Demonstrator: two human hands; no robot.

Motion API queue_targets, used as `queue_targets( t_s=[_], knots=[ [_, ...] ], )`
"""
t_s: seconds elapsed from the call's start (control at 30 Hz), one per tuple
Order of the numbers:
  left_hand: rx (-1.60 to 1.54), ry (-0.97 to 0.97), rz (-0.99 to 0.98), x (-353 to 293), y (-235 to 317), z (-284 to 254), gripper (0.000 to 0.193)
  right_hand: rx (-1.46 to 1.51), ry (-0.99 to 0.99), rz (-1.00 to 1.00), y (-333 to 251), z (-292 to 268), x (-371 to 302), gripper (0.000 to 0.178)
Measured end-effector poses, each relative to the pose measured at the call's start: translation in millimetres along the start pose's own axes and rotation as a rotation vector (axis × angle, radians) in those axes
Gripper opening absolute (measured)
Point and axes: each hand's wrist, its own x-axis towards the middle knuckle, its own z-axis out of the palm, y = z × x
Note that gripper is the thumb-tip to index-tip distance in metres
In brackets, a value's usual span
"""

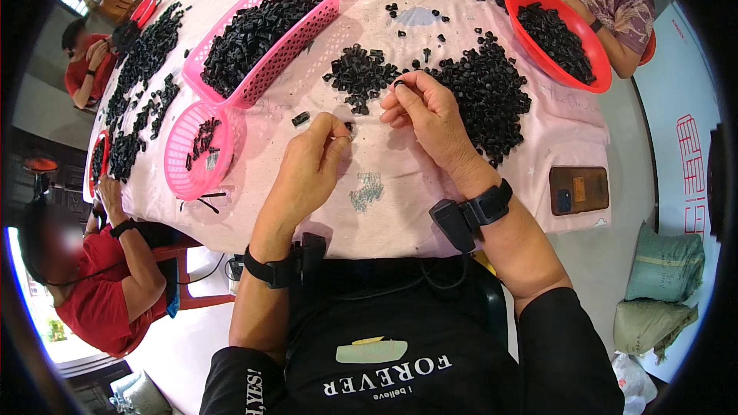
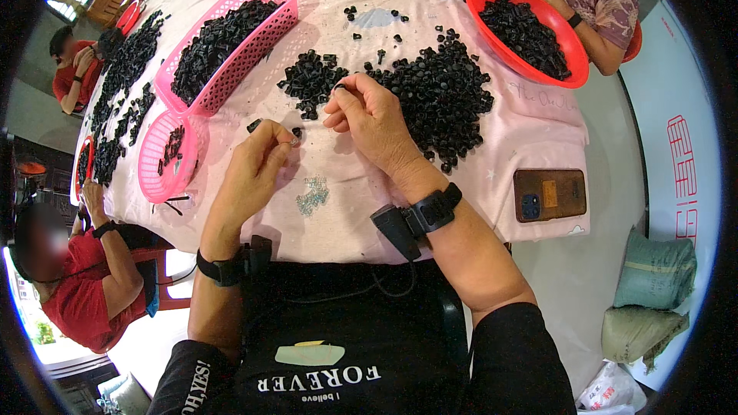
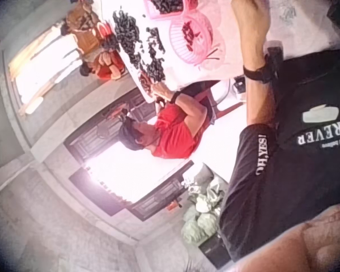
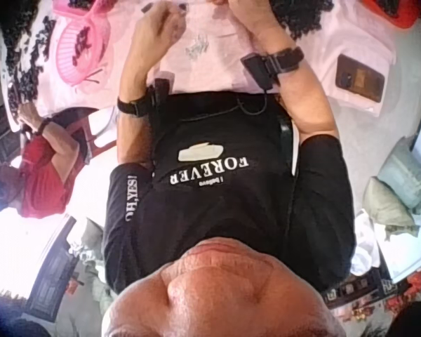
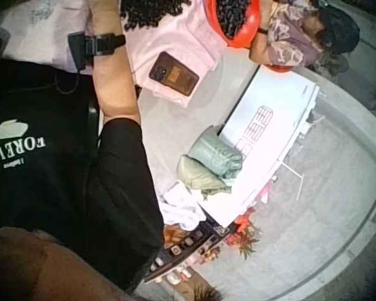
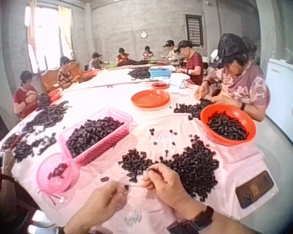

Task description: Manually assembling small black plastic shoe components and eyelets at a shared work table.

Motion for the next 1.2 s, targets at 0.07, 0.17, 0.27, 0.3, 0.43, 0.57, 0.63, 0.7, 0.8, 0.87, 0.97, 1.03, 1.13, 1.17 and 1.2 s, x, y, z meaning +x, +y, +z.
queue_targets(
  t_s=[0.07, 0.17, 0.27, 0.3, 0.43, 0.57, 0.63, 0.7, 0.8, 0.87, 0.97, 1.03, 1.13, 1.17, 1.2],
  knots=[
    [-0.036, -0.041, -0.012, 2.4, 1.4, 3.1, 0.002, 0.02, 0.033, -0.023, 2.8, 0.0, 1.0, 0.017],
    [-0.091, -0.102, -0.027, 5.0, 1.7, 7.9, 0.005, -0.059, 0.08, -0.113, 2.7, 2.3, 1.1, 0.017],
    [-0.095, -0.124, -0.041, 5.3, 1.2, 9.4, 0.006, -0.08, 0.096, -0.112, -0.4, 2.7, -0.5, 0.017],
    [-0.078, -0.122, -0.054, 5.0, 1.7, 9.7, 0.006, -0.08, 0.098, -0.112, 0.0, 3.1, -1.0, 0.017],
    [-0.055, -0.147, -0.119, 2.7, 10.3, 7.4, 0.007, -0.187, 0.024, -0.099, 6.6, 2.7, -1.2, 0.014],
    [0.0, -0.135, -0.046, 3.2, 15.1, 3.9, 0.005, -0.216, -0.067, -0.116, 5.4, 4.7, -3.7, 0.012],
    [0.042, -0.142, -0.064, 3.8, 15.5, 2.3, 0.005, -0.223, -0.143, -0.046, 2.2, 3.5, -5.6, 0.014],
    [0.047, -0.069, -0.037, 4.1, 11.5, 3.6, 0.006, -0.23, -0.218, 0.026, -2.3, 4.0, -8.0, 0.016],
    [0.084, -0.021, 0.052, 7.5, 9.4, 4.8, 0.007, -0.246, -0.215, -0.022, -6.0, 5.4, -9.7, 0.014],
    [0.09, -0.01, 0.057, 9.7, 10.8, 6.1, 0.007, -0.247, -0.244, -0.058, -4.6, 4.0, -9.7, 0.014],
    [0.125, 0.019, 0.089, 12.2, 9.5, 6.6, 0.006, -0.258, -0.257, -0.067, -5.5, 4.3, -9.5, 0.015],
    [0.153, 0.033, 0.116, 13.9, 8.9, 7.4, 0.005, -0.241, -0.261, -0.058, -3.2, 4.0, -9.2, 0.015],
    [0.203, 0.055, 0.142, 14.4, 9.8, 7.0, 0.004, -0.244, -0.278, -0.061, -3.5, 3.9, -8.2, 0.016],
    [0.224, 0.062, 0.146, 14.1, 9.9, 6.3, 0.004, -0.265, -0.289, -0.072, -4.4, 4.1, -7.9, 0.017],
    [0.242, 0.065, 0.152, 14.8, 9.5, 6.9, 0.004, -0.266, -0.288, -0.071, -4.5, 3.6, -8.4, 0.017]
  ],
)
